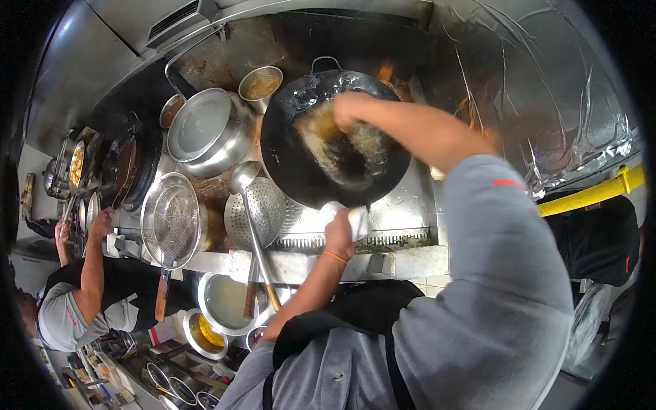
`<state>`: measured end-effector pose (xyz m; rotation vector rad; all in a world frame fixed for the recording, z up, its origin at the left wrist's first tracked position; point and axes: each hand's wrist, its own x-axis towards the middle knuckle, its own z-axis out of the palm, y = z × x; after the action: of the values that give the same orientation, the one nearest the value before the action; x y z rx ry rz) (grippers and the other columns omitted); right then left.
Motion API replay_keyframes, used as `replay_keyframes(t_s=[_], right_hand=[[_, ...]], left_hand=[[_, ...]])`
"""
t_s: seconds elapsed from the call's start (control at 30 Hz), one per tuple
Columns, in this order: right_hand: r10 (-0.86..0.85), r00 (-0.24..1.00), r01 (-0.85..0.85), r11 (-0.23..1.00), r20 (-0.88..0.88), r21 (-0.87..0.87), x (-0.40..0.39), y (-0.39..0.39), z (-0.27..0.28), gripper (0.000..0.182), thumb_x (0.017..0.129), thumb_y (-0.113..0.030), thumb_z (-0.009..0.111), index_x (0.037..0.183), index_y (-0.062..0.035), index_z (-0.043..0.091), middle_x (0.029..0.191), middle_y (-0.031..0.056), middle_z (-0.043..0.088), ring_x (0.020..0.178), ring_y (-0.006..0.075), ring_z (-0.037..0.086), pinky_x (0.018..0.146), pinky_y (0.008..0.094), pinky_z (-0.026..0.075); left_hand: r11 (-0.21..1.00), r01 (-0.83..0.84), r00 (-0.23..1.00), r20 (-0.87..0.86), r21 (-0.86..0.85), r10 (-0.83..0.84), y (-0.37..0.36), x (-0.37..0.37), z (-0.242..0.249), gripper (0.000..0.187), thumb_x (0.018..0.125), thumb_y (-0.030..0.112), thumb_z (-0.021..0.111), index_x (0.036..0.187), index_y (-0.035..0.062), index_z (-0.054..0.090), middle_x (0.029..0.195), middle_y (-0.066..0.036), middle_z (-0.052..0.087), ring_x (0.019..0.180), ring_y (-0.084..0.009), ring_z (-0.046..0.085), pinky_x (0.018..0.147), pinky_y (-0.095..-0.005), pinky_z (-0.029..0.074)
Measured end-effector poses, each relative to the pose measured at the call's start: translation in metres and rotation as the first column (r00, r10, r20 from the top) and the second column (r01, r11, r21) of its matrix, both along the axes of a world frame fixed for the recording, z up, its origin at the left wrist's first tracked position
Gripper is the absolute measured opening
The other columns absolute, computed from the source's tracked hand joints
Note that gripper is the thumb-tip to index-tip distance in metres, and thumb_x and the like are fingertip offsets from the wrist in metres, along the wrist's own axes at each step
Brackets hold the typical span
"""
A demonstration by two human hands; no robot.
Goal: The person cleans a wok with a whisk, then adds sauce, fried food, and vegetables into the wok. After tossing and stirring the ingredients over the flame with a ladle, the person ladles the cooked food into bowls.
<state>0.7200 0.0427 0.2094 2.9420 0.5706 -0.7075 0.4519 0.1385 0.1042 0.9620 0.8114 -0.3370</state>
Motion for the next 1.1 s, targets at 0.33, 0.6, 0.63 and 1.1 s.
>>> replay_keyframes(t_s=[0.33,0.6,0.63,1.1], right_hand=[[0.155,0.987,-0.138,0.949,0.037,-0.283,-0.072,-0.026,0.057,0.03,0.067,-0.016,0.07,0.095,-0.0038,0.07,0.096,0.0134,0.069,0.088,0.0298,0.067,0.07,0.0402,0.055],[0.018,0.998,-0.021,0.999,0.062,0.035,-0.093,-0.035,0.016,0.027,0.072,-0.015,0.062,0.092,0.0011,0.068,0.091,0.0193,0.068,0.09,0.0307,0.066,0.077,0.0421,0.053],[0.044,0.997,-0.046,0.999,0.064,0.028,-0.111,-0.051,0.027,0.027,0.072,-0.015,0.061,0.094,0.0002,0.068,0.09,0.0198,0.068,0.09,0.0296,0.067,0.078,0.042,0.053],[0.116,0.989,-0.087,0.956,0.09,-0.28,-0.069,-0.073,0.056,0.025,0.07,-0.02,0.068,0.089,-0.0051,0.07,0.093,0.0124,0.07,0.088,0.028,0.067,0.071,0.0399,0.055]], left_hand=[[0.995,0.048,0.999,0.02,-0.093,-0.046,0.004,0.002,0.016,0.029,0.085,0.025,0.052,0.099,0.0003,0.057,0.086,-0.009,0.063,0.073,-0.0223,0.065,0.059,-0.0385,0.053],[0.99,0.054,0.998,0.024,-0.133,-0.052,0.005,0.005,0.015,0.026,0.083,0.021,0.052,0.095,-0.0014,0.058,0.085,-0.011,0.063,0.071,-0.0238,0.065,0.06,-0.0383,0.052],[0.984,0.028,0.999,0.029,-0.175,-0.023,0.005,0.001,0.017,0.026,0.083,0.021,0.052,0.095,-0.0016,0.058,0.085,-0.011,0.063,0.07,-0.0238,0.065,0.059,-0.0382,0.052],[0.973,0.04,0.998,0.052,-0.229,-0.029,0.01,0.005,0.015,0.02,0.085,0.017,0.053,0.097,0.002,0.057,0.085,-0.01,0.063,0.074,-0.0232,0.065,0.064,-0.0359,0.053]])
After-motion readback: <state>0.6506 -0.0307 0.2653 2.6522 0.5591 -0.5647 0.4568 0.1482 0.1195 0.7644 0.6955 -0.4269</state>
